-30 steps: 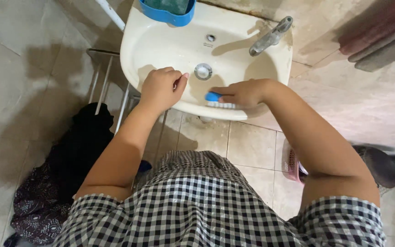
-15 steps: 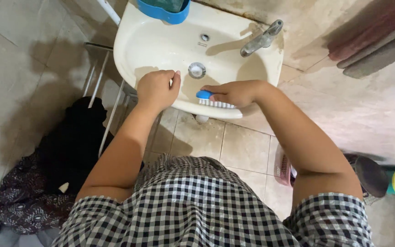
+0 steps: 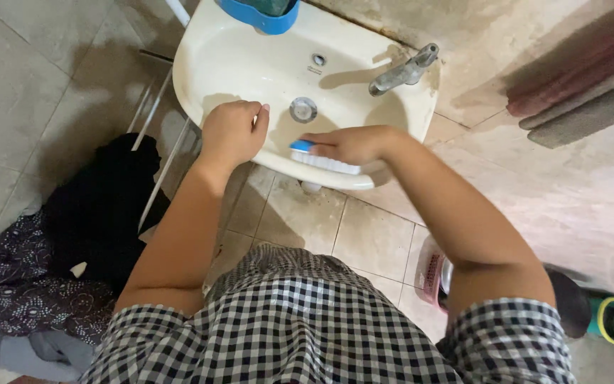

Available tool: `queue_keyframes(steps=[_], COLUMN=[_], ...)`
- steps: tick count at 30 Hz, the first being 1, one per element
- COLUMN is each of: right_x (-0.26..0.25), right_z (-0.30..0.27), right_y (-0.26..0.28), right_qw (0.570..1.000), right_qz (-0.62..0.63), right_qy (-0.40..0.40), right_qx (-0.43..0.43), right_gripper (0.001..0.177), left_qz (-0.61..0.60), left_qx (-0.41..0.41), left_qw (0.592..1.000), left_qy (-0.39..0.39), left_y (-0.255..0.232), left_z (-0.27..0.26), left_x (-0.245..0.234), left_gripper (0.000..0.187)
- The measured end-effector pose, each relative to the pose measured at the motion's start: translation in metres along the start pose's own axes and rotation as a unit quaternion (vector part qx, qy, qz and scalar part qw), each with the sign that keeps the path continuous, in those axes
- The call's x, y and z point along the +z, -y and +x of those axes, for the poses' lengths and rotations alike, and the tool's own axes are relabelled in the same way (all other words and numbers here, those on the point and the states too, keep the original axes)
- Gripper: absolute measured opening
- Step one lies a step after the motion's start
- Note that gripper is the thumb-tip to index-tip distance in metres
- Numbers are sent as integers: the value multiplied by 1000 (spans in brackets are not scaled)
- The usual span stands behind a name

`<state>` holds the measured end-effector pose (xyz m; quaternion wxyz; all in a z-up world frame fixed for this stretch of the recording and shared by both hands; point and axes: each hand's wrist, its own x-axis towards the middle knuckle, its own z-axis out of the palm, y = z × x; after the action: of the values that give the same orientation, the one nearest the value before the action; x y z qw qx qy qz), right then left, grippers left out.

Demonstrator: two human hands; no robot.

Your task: Scrubbing a bathroom sink and faucet with a brush and sponge.

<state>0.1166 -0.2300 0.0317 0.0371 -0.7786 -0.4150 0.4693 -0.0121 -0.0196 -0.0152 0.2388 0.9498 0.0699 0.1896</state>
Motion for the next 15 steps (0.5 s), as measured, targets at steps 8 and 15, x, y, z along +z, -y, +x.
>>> queue_keyframes(steps=[8,15], right_x=[6,16], right_z=[17,52], right_y=[-14,-7], right_qw=[998,989], right_qz=[16,79], right_qy=[-21,-39], right_qx=[-51,-118], right_gripper=[66,65], left_qz=[-30,-80], left_qx=[23,78], left_qw=[998,991], left_qy=[-43,-77], left_y=[-2,5], left_z=[-1,-2], left_x=[-4,-7], left_gripper=[34,31])
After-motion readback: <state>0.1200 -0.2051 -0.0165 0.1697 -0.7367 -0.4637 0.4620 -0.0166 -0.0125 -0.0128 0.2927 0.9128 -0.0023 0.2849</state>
